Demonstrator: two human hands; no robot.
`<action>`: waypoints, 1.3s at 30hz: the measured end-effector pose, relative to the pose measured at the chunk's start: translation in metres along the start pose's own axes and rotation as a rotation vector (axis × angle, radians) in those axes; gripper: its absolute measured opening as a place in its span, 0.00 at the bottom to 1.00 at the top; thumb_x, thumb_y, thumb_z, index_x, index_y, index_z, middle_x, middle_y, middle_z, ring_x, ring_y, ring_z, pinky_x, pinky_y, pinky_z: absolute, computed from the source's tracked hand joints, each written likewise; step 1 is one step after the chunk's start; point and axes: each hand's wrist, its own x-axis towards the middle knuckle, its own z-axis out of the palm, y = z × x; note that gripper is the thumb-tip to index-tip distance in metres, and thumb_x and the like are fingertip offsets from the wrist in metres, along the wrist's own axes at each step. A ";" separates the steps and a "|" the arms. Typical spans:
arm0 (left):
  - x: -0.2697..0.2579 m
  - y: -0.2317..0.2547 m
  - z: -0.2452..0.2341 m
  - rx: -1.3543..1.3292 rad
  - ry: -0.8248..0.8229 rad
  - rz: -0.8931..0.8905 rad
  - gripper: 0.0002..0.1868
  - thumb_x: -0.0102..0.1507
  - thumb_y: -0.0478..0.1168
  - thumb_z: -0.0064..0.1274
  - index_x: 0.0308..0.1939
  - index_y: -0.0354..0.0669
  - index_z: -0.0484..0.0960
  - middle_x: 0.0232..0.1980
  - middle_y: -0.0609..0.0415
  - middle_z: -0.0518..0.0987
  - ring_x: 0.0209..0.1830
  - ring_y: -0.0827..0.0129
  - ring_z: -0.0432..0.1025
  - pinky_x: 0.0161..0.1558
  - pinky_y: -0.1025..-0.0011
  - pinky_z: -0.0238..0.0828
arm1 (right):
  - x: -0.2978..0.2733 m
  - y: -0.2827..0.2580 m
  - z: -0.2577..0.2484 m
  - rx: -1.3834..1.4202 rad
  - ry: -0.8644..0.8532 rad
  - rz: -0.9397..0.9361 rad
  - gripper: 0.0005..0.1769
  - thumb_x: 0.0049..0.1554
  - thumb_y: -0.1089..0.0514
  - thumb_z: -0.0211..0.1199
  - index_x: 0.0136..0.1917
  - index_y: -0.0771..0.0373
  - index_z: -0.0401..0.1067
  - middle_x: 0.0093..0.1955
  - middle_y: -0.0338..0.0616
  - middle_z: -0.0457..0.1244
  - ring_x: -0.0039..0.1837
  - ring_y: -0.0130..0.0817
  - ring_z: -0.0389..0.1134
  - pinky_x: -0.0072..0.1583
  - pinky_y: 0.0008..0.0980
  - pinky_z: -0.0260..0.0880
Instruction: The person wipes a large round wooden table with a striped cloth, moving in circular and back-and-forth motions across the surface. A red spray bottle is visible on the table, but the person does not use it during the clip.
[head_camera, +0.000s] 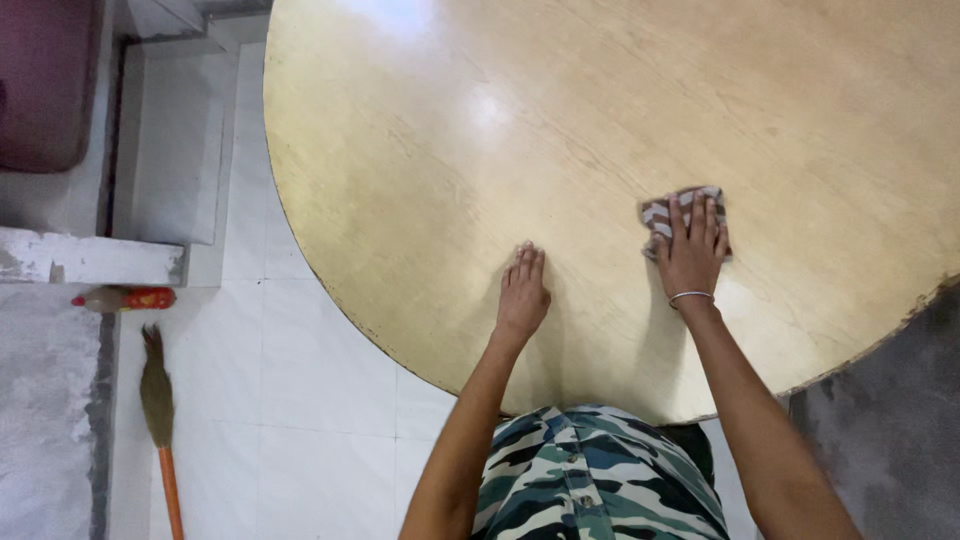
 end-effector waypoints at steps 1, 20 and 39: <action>-0.006 -0.002 0.005 -0.001 -0.005 -0.008 0.40 0.59 0.33 0.48 0.76 0.36 0.55 0.82 0.42 0.52 0.83 0.52 0.45 0.76 0.51 0.44 | -0.006 0.000 0.001 0.046 0.002 0.057 0.39 0.65 0.43 0.50 0.85 0.51 0.49 0.89 0.53 0.36 0.88 0.51 0.32 0.81 0.61 0.30; 0.059 -0.051 -0.077 0.414 -0.451 -0.339 0.90 0.33 0.62 0.80 0.80 0.37 0.29 0.83 0.34 0.30 0.81 0.32 0.31 0.72 0.29 0.39 | 0.055 -0.151 0.082 -0.019 -0.274 -0.278 0.47 0.61 0.27 0.42 0.86 0.46 0.39 0.88 0.54 0.26 0.87 0.50 0.21 0.77 0.70 0.22; 0.058 -0.070 -0.083 0.256 -0.353 -0.186 0.89 0.30 0.62 0.80 0.78 0.28 0.35 0.80 0.24 0.34 0.79 0.23 0.34 0.73 0.37 0.45 | 0.100 -0.152 0.078 -0.128 -0.353 -0.645 0.40 0.57 0.35 0.46 0.81 0.31 0.42 0.87 0.36 0.32 0.85 0.36 0.31 0.79 0.57 0.24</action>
